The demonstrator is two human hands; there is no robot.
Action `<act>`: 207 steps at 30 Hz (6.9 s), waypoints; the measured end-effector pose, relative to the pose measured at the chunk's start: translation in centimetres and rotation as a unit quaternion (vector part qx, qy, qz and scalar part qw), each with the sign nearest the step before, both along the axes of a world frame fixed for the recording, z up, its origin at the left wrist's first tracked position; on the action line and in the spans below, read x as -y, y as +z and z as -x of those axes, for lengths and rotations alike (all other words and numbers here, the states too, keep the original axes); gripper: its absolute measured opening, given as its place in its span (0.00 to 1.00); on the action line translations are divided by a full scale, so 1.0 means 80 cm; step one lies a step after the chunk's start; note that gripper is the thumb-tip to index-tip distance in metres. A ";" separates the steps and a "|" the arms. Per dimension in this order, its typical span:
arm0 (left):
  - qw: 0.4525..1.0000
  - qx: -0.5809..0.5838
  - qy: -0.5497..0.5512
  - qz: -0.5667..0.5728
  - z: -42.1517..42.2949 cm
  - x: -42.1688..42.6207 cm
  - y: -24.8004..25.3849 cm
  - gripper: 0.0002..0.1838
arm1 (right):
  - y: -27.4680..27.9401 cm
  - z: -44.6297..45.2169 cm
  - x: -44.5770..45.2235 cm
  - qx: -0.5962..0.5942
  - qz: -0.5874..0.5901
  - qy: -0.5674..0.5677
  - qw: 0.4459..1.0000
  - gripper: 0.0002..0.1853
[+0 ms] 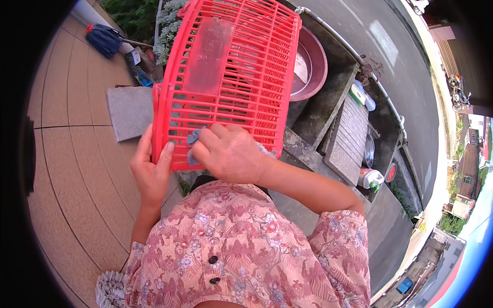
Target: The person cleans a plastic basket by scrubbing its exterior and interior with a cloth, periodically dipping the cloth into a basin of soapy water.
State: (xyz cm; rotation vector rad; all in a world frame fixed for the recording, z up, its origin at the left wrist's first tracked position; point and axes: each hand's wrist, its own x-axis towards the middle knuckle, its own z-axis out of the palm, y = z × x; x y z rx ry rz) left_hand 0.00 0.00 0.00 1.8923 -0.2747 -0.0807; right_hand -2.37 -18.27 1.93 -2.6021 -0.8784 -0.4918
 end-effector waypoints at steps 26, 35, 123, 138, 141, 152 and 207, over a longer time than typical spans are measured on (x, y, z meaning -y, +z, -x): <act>0.987 -0.097 -0.035 0.122 -0.001 0.003 0.010 0.27 | 0.000 0.020 0.108 -0.275 -0.152 -0.392 0.864 0.14; 0.984 -0.123 -0.029 0.126 -0.002 0.010 0.020 0.27 | 0.051 -0.016 0.120 -0.277 0.161 -0.282 0.904 0.09; 0.996 -0.076 -0.025 0.025 -0.008 0.003 0.020 0.27 | -0.052 -0.190 0.283 0.149 -0.122 -0.474 0.859 0.06; 0.994 -0.109 -0.011 0.021 -0.007 0.007 0.023 0.29 | -0.081 -0.157 0.284 0.038 -0.319 -0.490 0.810 0.10; 0.995 -0.100 0.003 0.022 -0.009 0.000 0.027 0.29 | -0.140 -0.233 0.337 0.039 -0.437 -0.497 0.749 0.15; 0.988 -0.141 -0.028 -0.064 -0.203 0.087 0.063 0.28 | -0.107 -0.216 0.244 -0.055 -0.658 -0.364 0.657 0.13; 0.745 0.211 0.185 -0.605 -0.297 0.194 0.032 0.26 | -0.352 -0.168 0.166 -0.331 -0.606 -0.496 0.526 0.22</act>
